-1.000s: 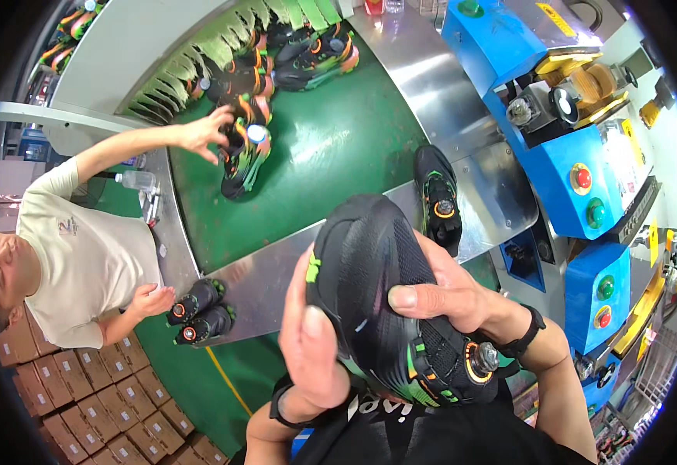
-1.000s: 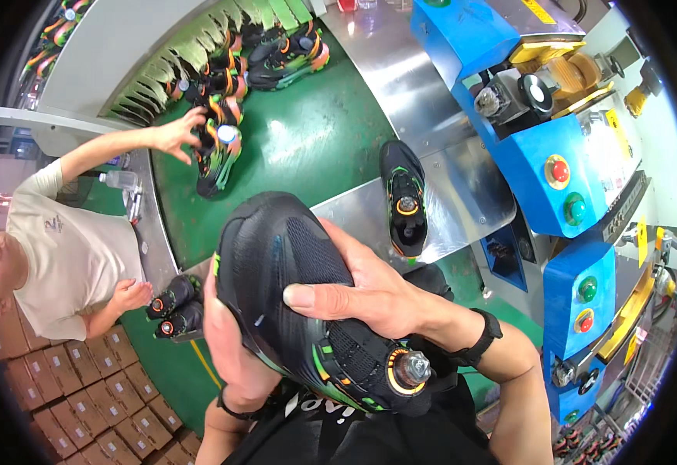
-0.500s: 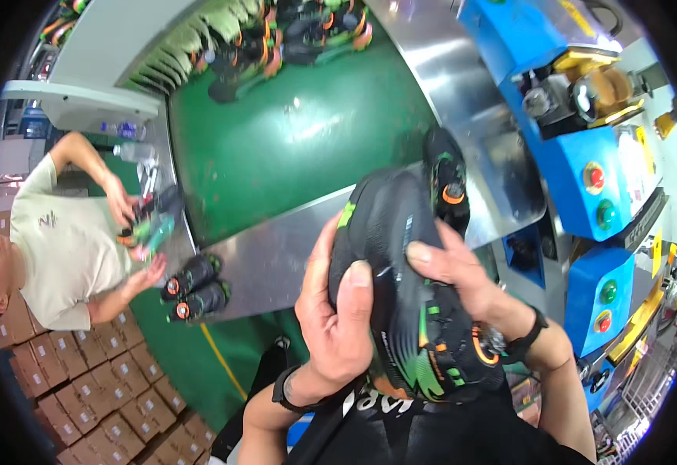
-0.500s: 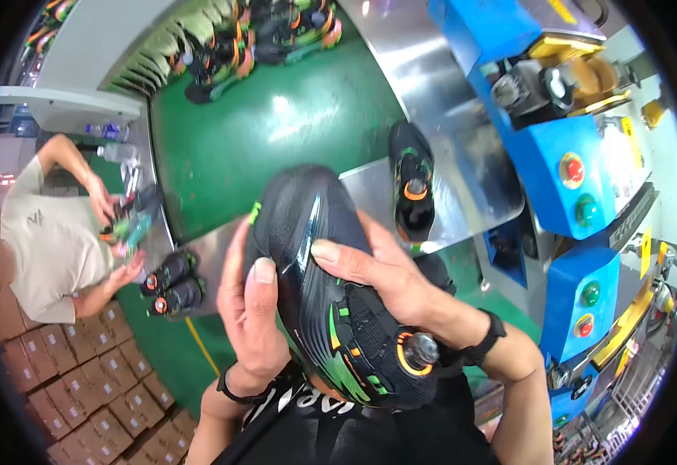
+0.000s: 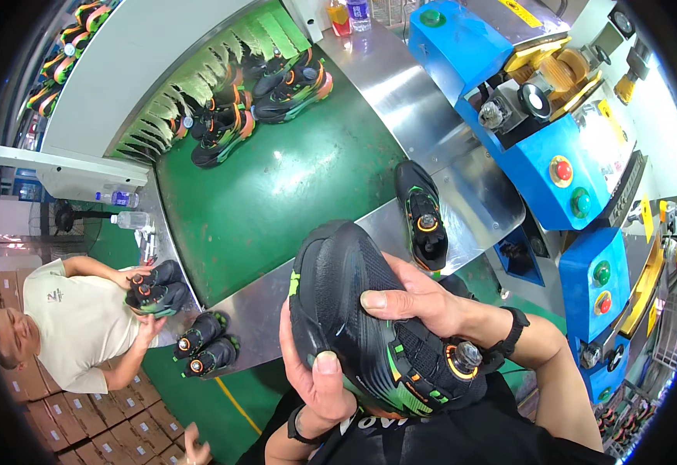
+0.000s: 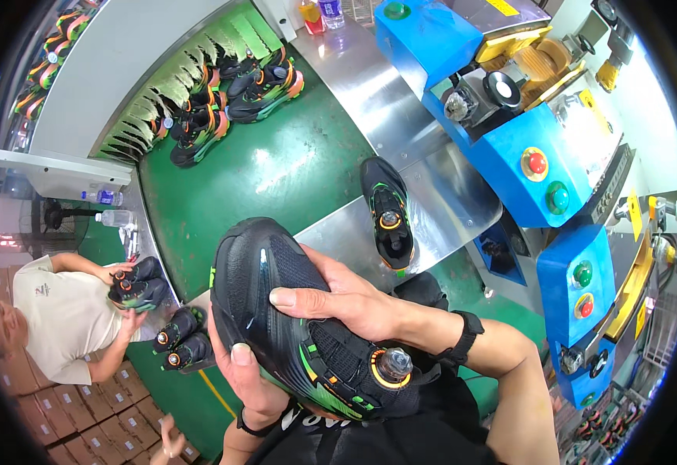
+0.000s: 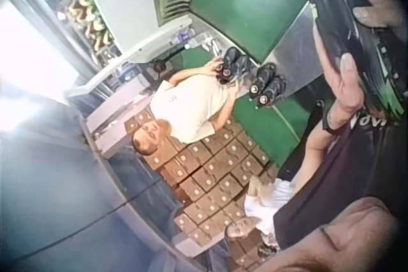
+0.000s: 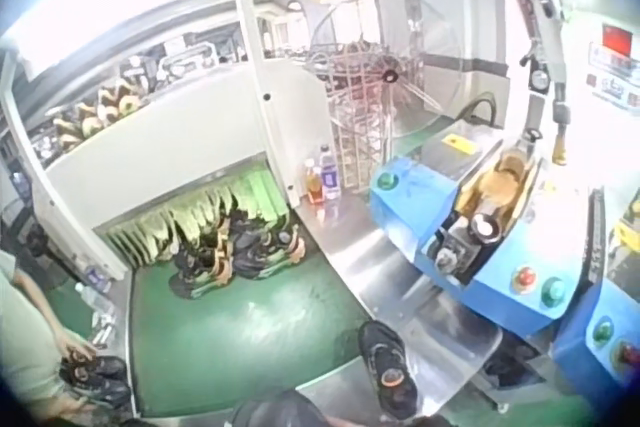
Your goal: Inspecting and cleaning manufactured athletic shoes at a production line station.
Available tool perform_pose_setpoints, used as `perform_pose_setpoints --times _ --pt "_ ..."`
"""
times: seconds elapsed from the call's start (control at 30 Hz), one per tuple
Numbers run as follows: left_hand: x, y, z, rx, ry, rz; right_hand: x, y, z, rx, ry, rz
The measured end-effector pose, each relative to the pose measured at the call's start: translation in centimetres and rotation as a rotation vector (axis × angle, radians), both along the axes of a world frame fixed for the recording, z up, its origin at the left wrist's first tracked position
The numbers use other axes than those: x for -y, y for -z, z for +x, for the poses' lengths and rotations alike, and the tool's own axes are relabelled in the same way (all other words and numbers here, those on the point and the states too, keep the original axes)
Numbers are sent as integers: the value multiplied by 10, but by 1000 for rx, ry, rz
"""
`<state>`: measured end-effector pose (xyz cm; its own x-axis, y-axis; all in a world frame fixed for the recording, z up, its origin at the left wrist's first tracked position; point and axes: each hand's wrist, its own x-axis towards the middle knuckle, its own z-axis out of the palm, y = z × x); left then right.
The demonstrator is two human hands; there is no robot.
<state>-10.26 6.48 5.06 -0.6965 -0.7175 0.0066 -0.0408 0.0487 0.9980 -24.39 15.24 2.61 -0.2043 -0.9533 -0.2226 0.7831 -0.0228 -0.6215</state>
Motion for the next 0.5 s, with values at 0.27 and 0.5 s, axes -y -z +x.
perform_pose_setpoints --times 0.27,0.5 --pt "16 25 -15 -1 78 64 1 16 -3 182 131 151" --pt "12 24 0 -34 162 464 17 20 -20 266 185 106"
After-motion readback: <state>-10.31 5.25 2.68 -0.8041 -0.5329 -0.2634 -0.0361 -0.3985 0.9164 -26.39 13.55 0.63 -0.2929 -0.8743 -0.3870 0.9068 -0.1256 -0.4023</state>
